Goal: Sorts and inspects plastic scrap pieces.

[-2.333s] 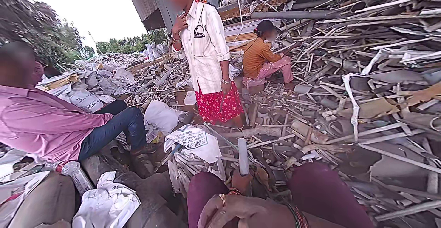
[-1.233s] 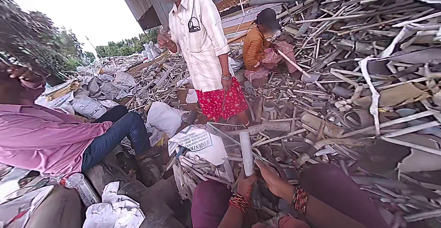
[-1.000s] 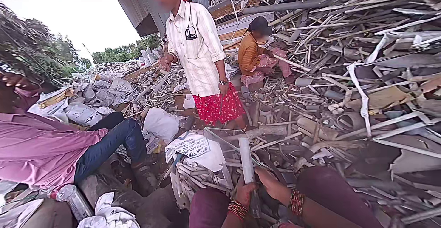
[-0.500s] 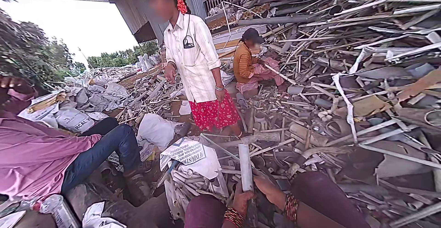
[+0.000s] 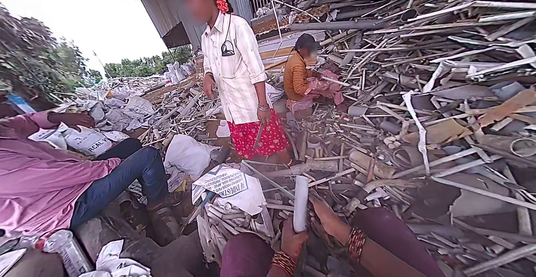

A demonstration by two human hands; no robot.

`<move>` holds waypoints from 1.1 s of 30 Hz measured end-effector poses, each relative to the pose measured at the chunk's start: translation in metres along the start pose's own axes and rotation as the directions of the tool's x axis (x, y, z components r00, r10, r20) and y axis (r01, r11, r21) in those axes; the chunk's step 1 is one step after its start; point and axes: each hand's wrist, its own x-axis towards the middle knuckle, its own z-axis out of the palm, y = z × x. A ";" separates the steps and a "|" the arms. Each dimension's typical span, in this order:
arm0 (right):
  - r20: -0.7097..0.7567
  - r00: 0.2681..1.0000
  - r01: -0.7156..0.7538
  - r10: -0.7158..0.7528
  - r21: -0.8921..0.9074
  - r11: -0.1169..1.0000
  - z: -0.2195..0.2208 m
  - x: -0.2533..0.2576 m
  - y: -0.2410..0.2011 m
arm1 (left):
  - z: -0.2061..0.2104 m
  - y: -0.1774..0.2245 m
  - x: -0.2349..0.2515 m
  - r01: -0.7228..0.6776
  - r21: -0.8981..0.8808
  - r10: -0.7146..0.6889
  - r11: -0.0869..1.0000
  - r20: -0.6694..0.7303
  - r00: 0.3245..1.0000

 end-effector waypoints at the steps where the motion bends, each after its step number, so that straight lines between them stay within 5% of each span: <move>1: 0.002 1.000 -0.024 0.024 0.013 1.000 0.000 0.000 0.000 | -0.001 0.001 0.000 -0.008 0.023 0.008 1.000 0.000 1.000; 10: -0.045 0.997 0.058 -0.066 -0.159 0.986 -0.004 0.002 -0.002 | -0.003 0.005 -0.002 -0.038 0.086 0.036 0.996 0.024 0.999; 19: -0.123 0.990 -0.045 0.065 0.164 0.985 -0.012 0.007 -0.016 | -0.001 0.018 -0.012 -0.067 0.223 0.044 0.973 0.107 0.993; 33: -0.078 0.997 -0.018 0.030 0.150 0.989 -0.003 0.001 -0.009 | -0.001 0.016 -0.011 -0.075 0.256 0.051 0.964 0.099 0.994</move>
